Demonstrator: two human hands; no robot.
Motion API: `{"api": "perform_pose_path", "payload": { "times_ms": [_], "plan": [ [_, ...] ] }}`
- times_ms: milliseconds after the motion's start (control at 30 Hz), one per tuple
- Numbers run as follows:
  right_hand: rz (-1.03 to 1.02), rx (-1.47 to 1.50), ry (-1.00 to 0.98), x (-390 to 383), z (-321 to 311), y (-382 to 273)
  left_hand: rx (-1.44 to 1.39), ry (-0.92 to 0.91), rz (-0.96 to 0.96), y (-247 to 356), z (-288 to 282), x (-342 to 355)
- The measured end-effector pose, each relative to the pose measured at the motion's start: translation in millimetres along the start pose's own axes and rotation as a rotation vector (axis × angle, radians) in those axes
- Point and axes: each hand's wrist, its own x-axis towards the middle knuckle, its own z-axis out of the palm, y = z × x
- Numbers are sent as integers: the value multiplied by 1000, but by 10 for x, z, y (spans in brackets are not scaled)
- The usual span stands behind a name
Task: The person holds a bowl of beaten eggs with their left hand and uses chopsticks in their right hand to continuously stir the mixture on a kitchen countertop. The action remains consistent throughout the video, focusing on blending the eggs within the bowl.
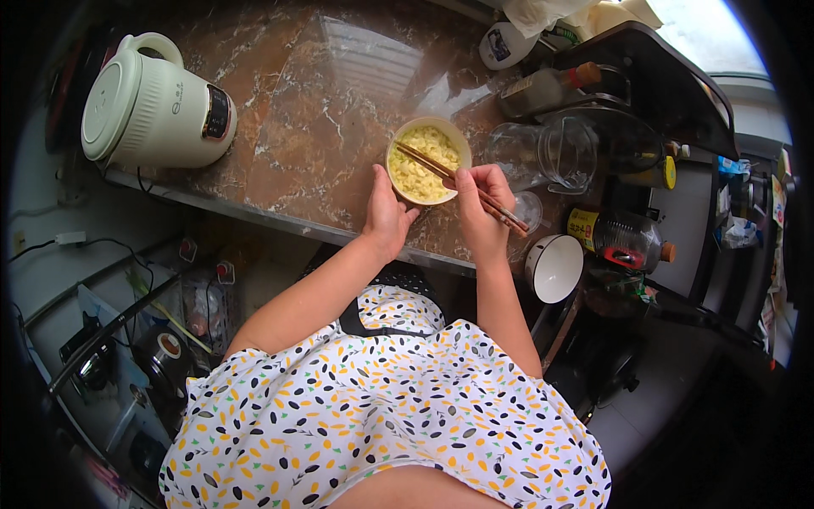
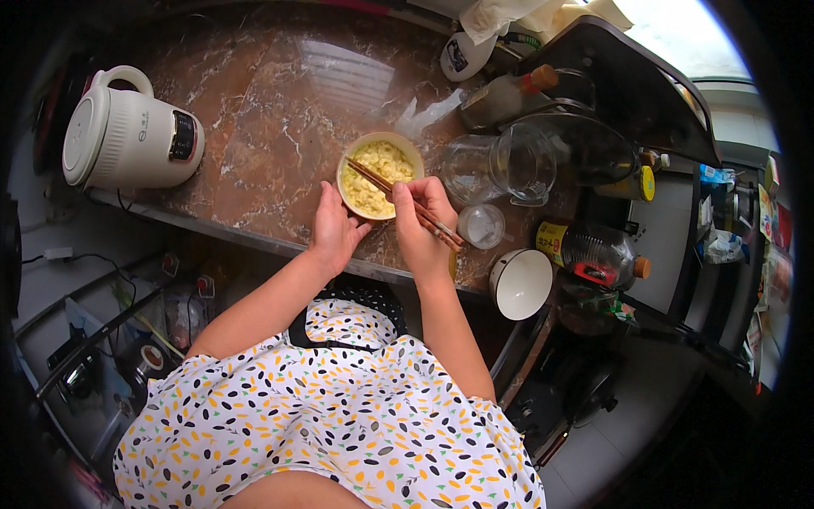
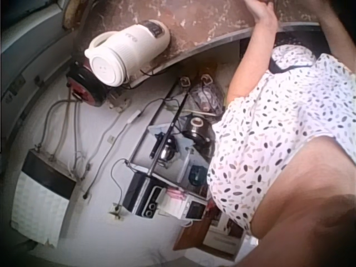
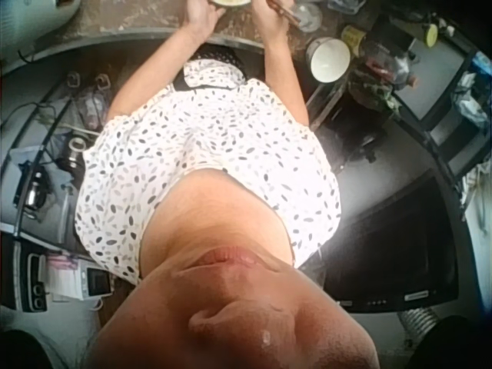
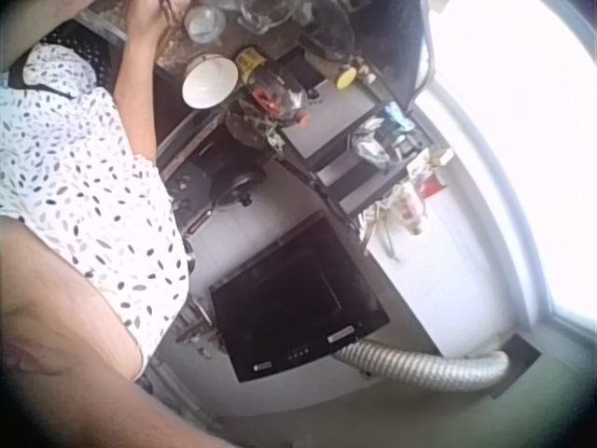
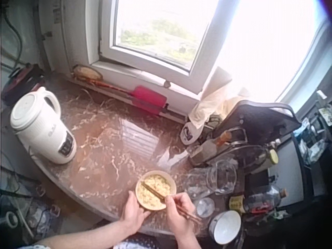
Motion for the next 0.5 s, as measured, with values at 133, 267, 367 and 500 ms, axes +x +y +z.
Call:
{"api": "perform_pose_path", "payload": {
  "times_ms": [133,267,367,500],
  "plan": [
    [8,-57,4,12,44,167,-20,-10,4,-4,-18,11],
    [49,19,34,-9,2,117,-13,13,8,15,22,-10],
    [25,74,30,-22,25,15,-15,19,16,5,14,-17],
    [34,-31,30,-12,59,133,-20,15,7,18,14,-17]
  ]
}}
